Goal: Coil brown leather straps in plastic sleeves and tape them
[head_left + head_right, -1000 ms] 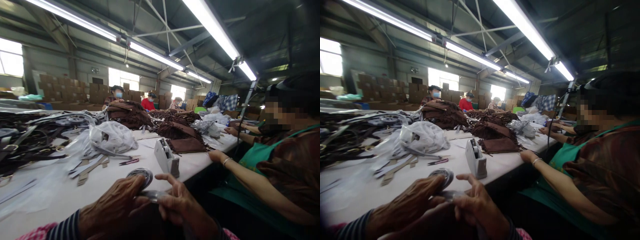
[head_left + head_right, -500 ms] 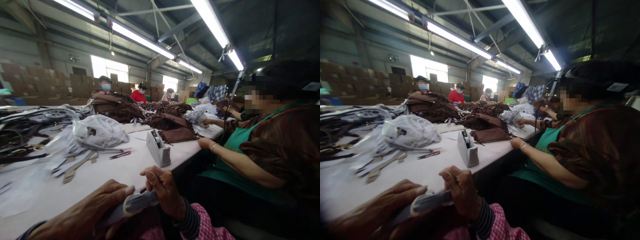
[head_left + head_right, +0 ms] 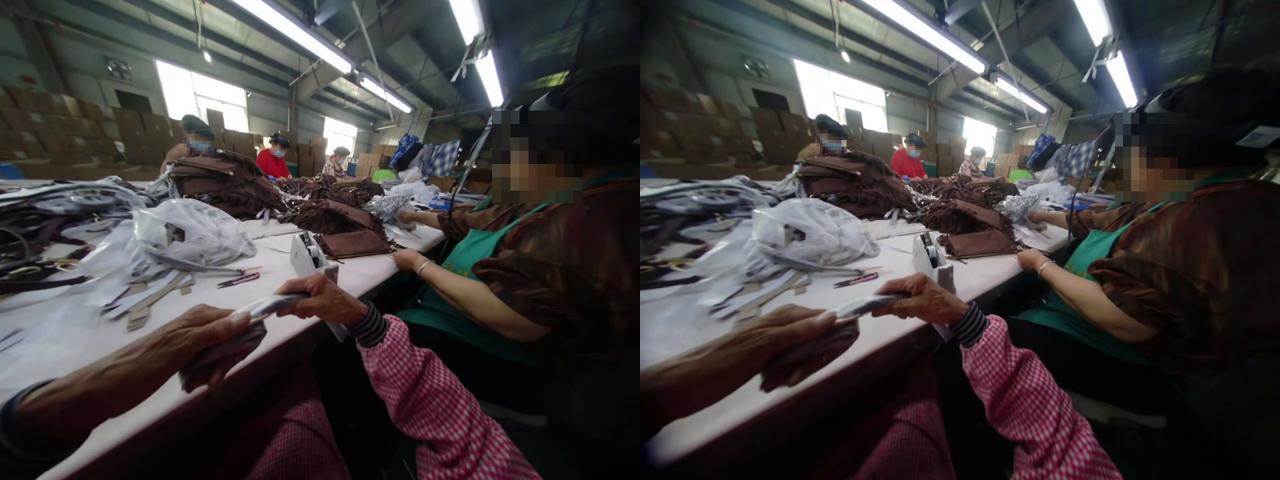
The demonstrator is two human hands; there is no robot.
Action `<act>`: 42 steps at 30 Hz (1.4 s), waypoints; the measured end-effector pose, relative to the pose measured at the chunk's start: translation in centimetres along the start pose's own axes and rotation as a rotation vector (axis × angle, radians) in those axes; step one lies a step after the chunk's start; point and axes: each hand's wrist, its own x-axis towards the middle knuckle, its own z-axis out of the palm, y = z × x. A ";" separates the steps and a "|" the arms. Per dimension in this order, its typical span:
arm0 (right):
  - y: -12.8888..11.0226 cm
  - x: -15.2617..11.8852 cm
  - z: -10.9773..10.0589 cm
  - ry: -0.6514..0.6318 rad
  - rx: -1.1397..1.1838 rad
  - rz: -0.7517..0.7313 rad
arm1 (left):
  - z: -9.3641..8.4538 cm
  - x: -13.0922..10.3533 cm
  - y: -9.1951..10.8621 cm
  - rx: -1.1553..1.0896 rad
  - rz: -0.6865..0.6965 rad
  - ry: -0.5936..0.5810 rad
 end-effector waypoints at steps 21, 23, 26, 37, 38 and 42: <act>0.4 1.0 -1.0 0.126 0.022 0.035 | 0.5 2.7 0.5 0.049 -0.034 -0.159; 0.5 1.0 -0.9 0.137 0.053 0.045 | 0.9 2.6 0.7 0.003 -0.002 -0.161; 0.9 1.2 -0.4 0.162 0.149 0.058 | 1.6 2.7 0.8 -0.115 0.044 -0.141; 2.4 1.8 6.4 0.429 0.104 -0.198 | 3.5 4.0 -0.5 -0.473 0.108 -0.046; 2.3 1.9 7.1 0.468 0.082 -0.218 | 3.6 4.0 -0.5 -0.496 0.109 -0.036; 2.0 2.5 8.9 0.556 0.056 -0.252 | 3.1 3.7 -1.1 -0.564 0.086 0.091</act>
